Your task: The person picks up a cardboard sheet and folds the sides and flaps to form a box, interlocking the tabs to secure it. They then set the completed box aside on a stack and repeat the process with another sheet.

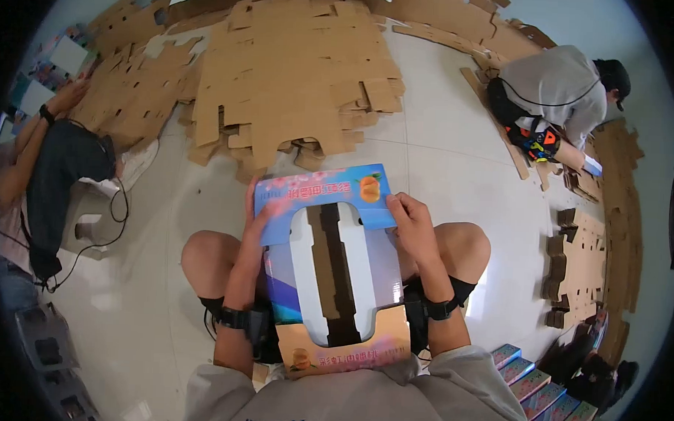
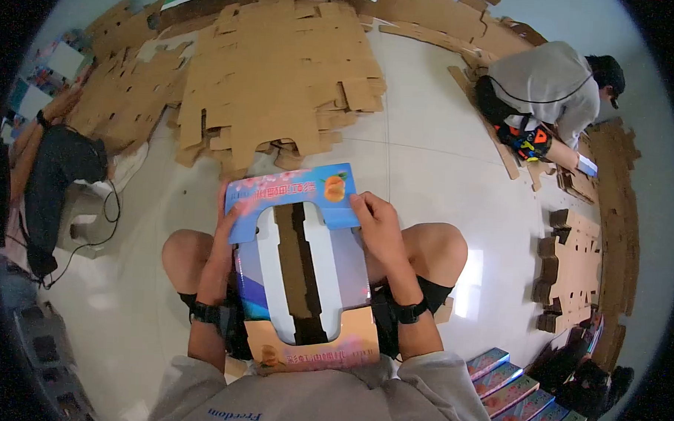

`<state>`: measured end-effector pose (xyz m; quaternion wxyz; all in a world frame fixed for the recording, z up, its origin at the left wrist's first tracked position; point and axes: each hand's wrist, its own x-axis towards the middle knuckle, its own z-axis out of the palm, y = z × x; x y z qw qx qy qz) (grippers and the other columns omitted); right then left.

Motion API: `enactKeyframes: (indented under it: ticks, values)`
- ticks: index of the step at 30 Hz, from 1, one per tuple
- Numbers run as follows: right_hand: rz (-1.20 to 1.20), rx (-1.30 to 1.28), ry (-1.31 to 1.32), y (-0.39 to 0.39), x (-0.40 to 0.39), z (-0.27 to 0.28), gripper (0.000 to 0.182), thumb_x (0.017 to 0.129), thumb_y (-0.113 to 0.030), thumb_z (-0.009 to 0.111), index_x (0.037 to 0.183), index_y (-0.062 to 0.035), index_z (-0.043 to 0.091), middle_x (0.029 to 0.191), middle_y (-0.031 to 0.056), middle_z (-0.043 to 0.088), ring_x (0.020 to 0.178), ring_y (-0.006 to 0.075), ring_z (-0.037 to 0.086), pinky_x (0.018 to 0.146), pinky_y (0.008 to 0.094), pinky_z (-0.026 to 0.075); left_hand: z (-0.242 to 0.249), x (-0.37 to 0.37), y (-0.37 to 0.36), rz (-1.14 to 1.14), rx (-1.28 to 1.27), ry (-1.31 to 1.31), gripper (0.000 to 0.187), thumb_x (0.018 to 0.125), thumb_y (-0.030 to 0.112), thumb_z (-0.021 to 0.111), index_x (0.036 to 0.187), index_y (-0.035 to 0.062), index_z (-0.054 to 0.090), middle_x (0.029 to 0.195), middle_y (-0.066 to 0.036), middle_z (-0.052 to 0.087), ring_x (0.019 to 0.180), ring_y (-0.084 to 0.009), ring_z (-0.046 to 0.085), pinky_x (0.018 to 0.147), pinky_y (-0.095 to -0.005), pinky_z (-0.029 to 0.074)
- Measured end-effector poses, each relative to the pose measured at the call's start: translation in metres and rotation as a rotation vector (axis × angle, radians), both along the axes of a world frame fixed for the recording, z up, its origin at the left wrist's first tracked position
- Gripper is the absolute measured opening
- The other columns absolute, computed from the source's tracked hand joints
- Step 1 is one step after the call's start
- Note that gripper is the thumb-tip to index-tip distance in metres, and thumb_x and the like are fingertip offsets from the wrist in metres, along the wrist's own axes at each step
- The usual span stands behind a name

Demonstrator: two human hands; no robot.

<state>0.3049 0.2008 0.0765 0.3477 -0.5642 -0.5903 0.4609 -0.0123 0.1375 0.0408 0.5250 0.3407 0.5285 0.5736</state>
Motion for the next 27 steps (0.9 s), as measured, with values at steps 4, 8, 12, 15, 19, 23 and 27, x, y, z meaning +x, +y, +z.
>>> enactKeyframes:
  ticks: [4, 8, 12, 15, 19, 23, 27]
  values:
    - [0.083, -0.074, -0.049, 0.005, 0.006, -0.019, 0.033, 0.111, -0.030, 0.062, 0.108, 0.0024, 0.067, 0.072, 0.0027, 0.055, 0.068, 0.0113, 0.047, 0.060, 0.0314, 0.042, -0.002, -0.001, -0.003, -0.019, -0.062, -0.026, 0.078, 0.106, 0.032, 0.062, 0.171, 0.0124, 0.024, 0.169, -0.013, 0.032, 0.156, -0.0283, 0.033, 0.128, -0.0391, 0.027]
    - [0.100, -0.064, 0.016, 0.004, 0.007, -0.049, 0.044, 0.111, -0.032, 0.063, 0.142, -0.0031, 0.054, 0.106, 0.0097, 0.067, 0.093, 0.0148, 0.062, 0.077, 0.0316, 0.052, -0.045, -0.013, -0.001, -0.054, -0.022, -0.019, 0.078, 0.108, 0.035, 0.058, 0.173, 0.0135, 0.021, 0.171, -0.012, 0.030, 0.158, -0.0273, 0.031, 0.129, -0.0391, 0.026]
    - [0.043, -0.454, 0.315, 0.000, 0.000, -0.044, 0.071, 0.105, -0.035, 0.071, 0.161, -0.0059, 0.038, 0.139, 0.0179, 0.062, 0.123, 0.0219, 0.064, 0.100, 0.0362, 0.055, -0.056, -0.013, -0.011, -0.030, 0.057, -0.149, 0.074, 0.113, 0.042, 0.048, 0.175, 0.0146, 0.016, 0.176, -0.011, 0.025, 0.160, -0.0260, 0.027, 0.130, -0.0396, 0.023]
    - [0.029, -0.614, 0.467, -0.004, -0.001, -0.044, 0.082, 0.101, -0.037, 0.076, 0.165, -0.0064, 0.034, 0.143, 0.0191, 0.061, 0.127, 0.0235, 0.063, 0.105, 0.0377, 0.054, -0.065, -0.018, -0.024, -0.034, -0.004, -0.015, 0.072, 0.115, 0.045, 0.042, 0.174, 0.0126, 0.015, 0.177, -0.011, 0.022, 0.161, -0.0246, 0.026, 0.131, -0.0390, 0.022]
    - [0.029, -0.547, 0.483, -0.008, -0.003, -0.044, 0.084, 0.101, -0.038, 0.076, 0.165, -0.0060, 0.033, 0.142, 0.0185, 0.061, 0.126, 0.0237, 0.064, 0.105, 0.0376, 0.054, -0.068, -0.017, -0.044, -0.027, 0.022, 0.065, 0.068, 0.115, 0.034, 0.045, 0.173, 0.0069, 0.020, 0.175, -0.012, 0.028, 0.159, -0.0240, 0.030, 0.130, -0.0375, 0.026]
    - [-0.004, -0.572, 0.483, -0.013, -0.003, -0.043, 0.083, 0.101, -0.035, 0.077, 0.165, -0.0065, 0.033, 0.143, 0.0184, 0.061, 0.126, 0.0239, 0.063, 0.105, 0.0387, 0.054, -0.034, -0.002, -0.054, -0.033, -0.028, 0.107, 0.065, 0.114, 0.020, 0.049, 0.171, 0.0033, 0.023, 0.171, -0.012, 0.037, 0.156, -0.0227, 0.037, 0.128, -0.0350, 0.029]
    - [0.053, -0.548, 0.507, -0.008, -0.001, -0.048, 0.085, 0.100, -0.032, 0.077, 0.166, -0.0068, 0.030, 0.145, 0.0197, 0.058, 0.129, 0.0257, 0.061, 0.107, 0.0401, 0.052, -0.036, -0.002, -0.050, -0.012, 0.045, 0.141, 0.064, 0.112, 0.008, 0.050, 0.171, 0.0012, 0.025, 0.167, -0.012, 0.043, 0.150, -0.0214, 0.046, 0.123, -0.0330, 0.036]
